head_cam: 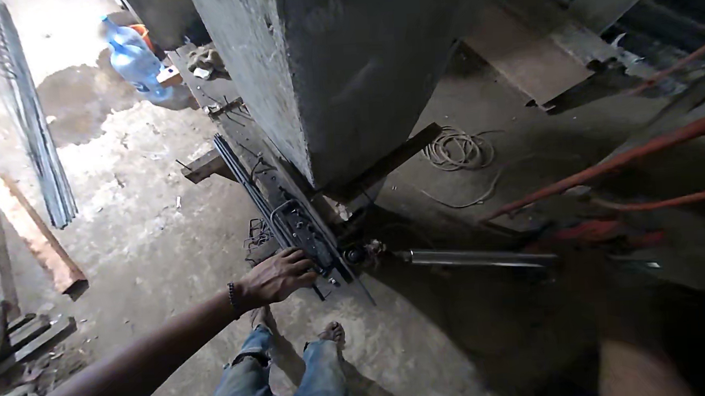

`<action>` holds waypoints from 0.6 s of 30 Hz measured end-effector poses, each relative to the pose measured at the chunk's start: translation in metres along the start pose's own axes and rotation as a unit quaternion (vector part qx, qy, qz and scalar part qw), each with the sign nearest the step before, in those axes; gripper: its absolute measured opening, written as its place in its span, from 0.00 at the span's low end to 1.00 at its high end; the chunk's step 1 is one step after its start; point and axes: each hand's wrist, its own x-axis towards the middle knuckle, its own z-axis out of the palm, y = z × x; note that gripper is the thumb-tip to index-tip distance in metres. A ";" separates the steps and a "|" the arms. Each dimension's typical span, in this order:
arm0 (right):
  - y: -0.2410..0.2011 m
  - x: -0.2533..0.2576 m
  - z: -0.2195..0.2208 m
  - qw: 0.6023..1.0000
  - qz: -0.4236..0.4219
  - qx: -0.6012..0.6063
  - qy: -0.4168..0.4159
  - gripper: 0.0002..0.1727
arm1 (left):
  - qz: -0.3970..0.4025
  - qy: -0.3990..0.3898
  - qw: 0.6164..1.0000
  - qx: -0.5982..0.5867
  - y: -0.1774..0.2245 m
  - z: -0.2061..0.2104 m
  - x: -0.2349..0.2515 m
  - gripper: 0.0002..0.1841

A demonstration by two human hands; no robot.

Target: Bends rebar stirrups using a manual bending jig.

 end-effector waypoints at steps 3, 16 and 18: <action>0.036 -0.058 0.009 0.999 0.051 0.006 0.006 0.28 | 0.003 -0.003 1.000 0.001 -0.006 0.002 -0.004 0.11; 0.001 -0.223 0.053 0.970 0.205 0.078 0.100 0.15 | 0.044 0.036 0.998 -0.015 -0.024 0.009 -0.007 0.13; -0.008 -0.239 0.056 0.959 0.242 0.089 0.114 0.12 | 0.059 0.044 0.997 -0.016 -0.028 0.008 -0.005 0.14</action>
